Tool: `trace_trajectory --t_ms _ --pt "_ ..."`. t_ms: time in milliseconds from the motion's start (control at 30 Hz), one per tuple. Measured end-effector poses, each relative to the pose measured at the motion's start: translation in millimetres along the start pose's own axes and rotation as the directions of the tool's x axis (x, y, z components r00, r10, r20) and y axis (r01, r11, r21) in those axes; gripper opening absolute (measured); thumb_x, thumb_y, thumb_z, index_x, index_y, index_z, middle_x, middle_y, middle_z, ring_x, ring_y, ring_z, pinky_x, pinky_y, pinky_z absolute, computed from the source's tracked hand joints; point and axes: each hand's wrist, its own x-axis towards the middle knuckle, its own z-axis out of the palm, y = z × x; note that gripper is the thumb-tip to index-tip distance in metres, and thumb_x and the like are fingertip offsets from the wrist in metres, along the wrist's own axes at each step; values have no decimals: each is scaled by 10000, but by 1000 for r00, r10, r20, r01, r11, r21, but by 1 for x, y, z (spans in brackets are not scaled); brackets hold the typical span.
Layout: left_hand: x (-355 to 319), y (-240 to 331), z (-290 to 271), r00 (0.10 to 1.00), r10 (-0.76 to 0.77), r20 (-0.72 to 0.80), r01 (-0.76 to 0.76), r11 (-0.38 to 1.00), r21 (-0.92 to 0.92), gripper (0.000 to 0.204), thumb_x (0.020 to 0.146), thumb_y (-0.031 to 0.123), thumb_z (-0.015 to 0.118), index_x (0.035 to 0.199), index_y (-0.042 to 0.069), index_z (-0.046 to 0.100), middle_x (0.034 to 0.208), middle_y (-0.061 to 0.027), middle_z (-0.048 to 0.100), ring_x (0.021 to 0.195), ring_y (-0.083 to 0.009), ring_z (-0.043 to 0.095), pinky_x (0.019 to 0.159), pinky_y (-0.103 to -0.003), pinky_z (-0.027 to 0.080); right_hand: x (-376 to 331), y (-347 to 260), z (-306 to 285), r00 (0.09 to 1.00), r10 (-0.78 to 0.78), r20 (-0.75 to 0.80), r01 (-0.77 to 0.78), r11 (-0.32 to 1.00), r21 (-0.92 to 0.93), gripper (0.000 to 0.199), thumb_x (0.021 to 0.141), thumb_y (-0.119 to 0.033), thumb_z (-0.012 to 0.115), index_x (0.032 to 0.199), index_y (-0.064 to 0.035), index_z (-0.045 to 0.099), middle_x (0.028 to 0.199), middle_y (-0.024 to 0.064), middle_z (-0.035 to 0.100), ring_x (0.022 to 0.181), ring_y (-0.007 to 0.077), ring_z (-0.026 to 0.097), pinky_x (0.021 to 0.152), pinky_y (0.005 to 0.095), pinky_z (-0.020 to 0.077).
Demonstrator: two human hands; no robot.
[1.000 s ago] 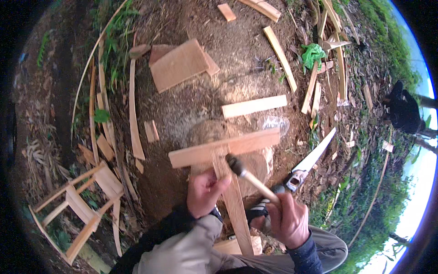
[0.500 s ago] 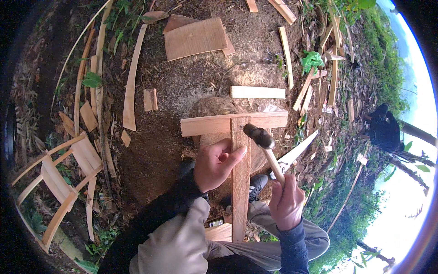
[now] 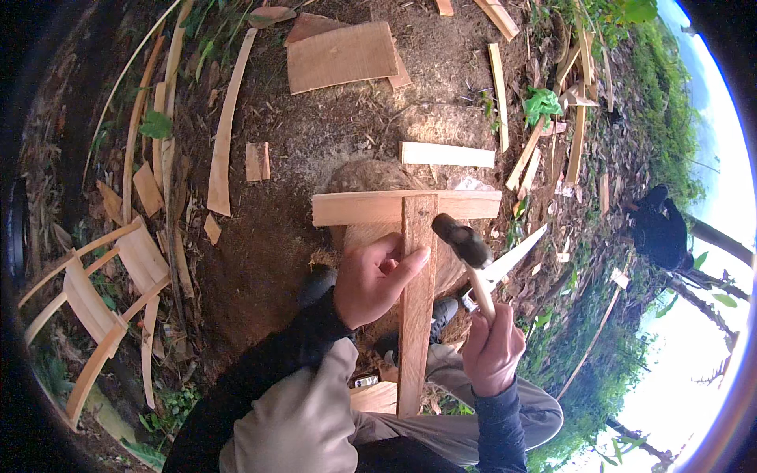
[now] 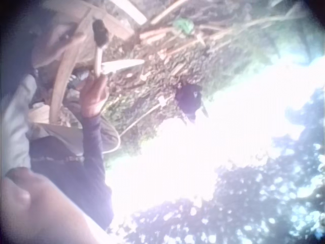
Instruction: The person assembles a wooden structure using pre-cut planks and a hammer. They sit on the ground in a wooded area, picking up pieces of wood, aligning them, and hammering them together to form a frame.
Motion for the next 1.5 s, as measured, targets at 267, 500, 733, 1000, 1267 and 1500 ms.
trace_trajectory --t_ms 267,500,733,1000,1267,1500 --pt "0 -10 3 997 68 -20 -69 998 -7 322 934 345 608 859 39 672 623 -122 644 552 -212 660 535 -343 515 -7 -4 3 995 102 -8 -103 993 -65 149 965 -146 512 909 -9 518 572 142 511 471 309 558 461 395 414" --pt "-1 -17 0 993 117 -35 -118 992 -34 324 932 341 611 875 29 680 667 -134 662 569 -231 669 537 -355 517 -4 -6 8 993 114 -7 -114 993 -36 196 983 -170 488 880 -7 526 539 115 467 432 249 499 448 362 371" --pt "1 -16 1 994 111 -16 -111 993 -38 315 932 327 612 871 25 675 657 -129 655 565 -230 666 532 -352 515 -6 4 13 995 101 -3 -101 993 -68 218 995 -200 486 906 -7 534 549 120 472 438 253 509 446 366 380" --pt "2 -16 0 995 101 2 -101 994 -48 310 938 315 602 880 17 670 657 -134 656 560 -227 666 531 -348 520 -7 10 14 992 90 -90 -92 995 -25 212 986 -180 506 906 13 542 572 124 517 443 232 541 443 352 412" --pt "2 -17 2 994 114 0 -113 992 -48 320 940 321 596 875 18 675 645 -130 656 549 -211 666 522 -338 519 -8 3 11 982 141 -129 -136 990 45 256 1014 -208 476 905 12 546 543 72 471 431 161 436 432 327 330" --pt "-1 -18 4 992 121 -29 -123 991 -46 330 939 325 602 810 24 649 609 -122 637 524 -208 656 503 -340 512 -8 8 7 969 144 -201 -90 963 254 150 999 -157 504 901 -47 534 537 90 479 419 152 493 401 345 381"
